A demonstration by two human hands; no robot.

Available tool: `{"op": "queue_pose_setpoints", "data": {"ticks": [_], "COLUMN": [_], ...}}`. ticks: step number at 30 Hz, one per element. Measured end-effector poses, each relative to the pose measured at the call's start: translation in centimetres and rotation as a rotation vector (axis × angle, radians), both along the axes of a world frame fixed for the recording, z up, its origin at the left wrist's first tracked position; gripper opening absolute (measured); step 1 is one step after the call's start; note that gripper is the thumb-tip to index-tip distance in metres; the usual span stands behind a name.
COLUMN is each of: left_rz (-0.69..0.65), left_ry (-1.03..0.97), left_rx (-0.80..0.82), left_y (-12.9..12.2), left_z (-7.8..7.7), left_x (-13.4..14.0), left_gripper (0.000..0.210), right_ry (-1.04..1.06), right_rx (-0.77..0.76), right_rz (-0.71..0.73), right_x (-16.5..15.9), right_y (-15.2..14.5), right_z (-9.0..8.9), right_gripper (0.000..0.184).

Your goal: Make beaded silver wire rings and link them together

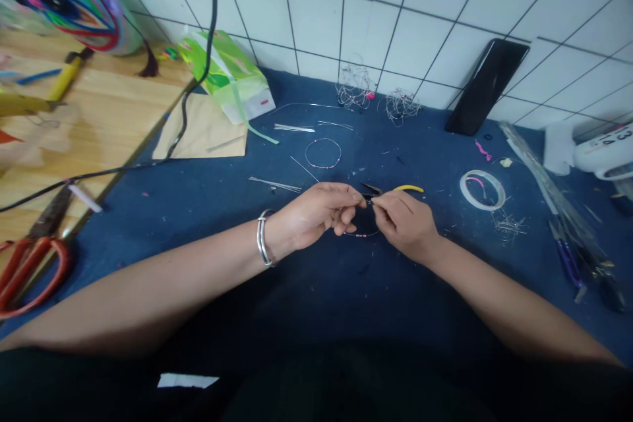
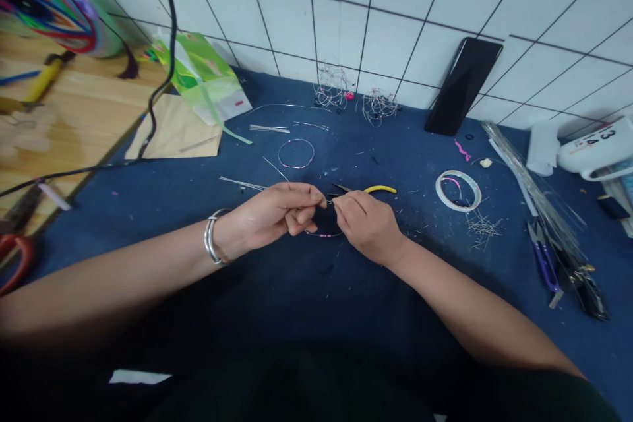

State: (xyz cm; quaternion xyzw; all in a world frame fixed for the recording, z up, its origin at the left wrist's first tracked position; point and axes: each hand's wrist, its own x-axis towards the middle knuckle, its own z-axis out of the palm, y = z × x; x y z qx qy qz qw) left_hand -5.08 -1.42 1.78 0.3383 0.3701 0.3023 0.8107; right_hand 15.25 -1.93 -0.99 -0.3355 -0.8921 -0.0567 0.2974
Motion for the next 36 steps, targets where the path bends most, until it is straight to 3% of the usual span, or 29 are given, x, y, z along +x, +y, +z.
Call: {"op": "queue_pose_setpoints", "data": {"ticks": [4, 10, 17, 20, 24, 26, 31, 36], "left_rz": [-0.103, -0.082, -0.075, -0.049, 0.003, 0.021, 0.029, 0.026], "left_ry": [0.098, 0.228, 0.198, 0.144, 0.048, 0.003, -0.064, -0.09], "left_rx": [0.094, 0.185, 0.165, 0.141, 0.119, 0.116, 0.126, 0.121], "left_y": [0.6, 0.6, 0.7, 0.8, 1.0, 1.0, 1.2, 1.1], "left_z": [0.2, -0.1, -0.1, -0.2, -0.2, -0.3, -0.4, -0.6], "left_x": [-0.4, -0.2, -0.4, -0.6, -0.8, -0.9, -1.1, -1.0], "left_gripper": [0.011, 0.015, 0.017, 0.016, 0.014, 0.014, 0.014, 0.013], "right_ry": [0.013, -0.03, 0.081, 0.028, -0.313, -0.451, -0.596, -0.465], "right_rx": [-0.036, -0.048, -0.115, -0.147, -0.199, -0.234, -0.173, -0.142], "right_rz": [0.065, 0.115, 0.136, 0.025, -0.272, -0.299, -0.221, -0.17], "right_x": [0.2, 0.2, -0.1, 0.7, 2.4, 3.0, 3.3, 3.3], "right_y": [-0.1, -0.3, -0.2, 0.3, 1.2, 1.7, 2.1, 2.2], "right_z": [0.2, 0.5, 0.6, 0.9, 1.2, 1.2, 0.9, 0.8], "right_gripper": [0.022, 0.016, 0.02, 0.023, 0.047, 0.055, 0.039, 0.024]}}
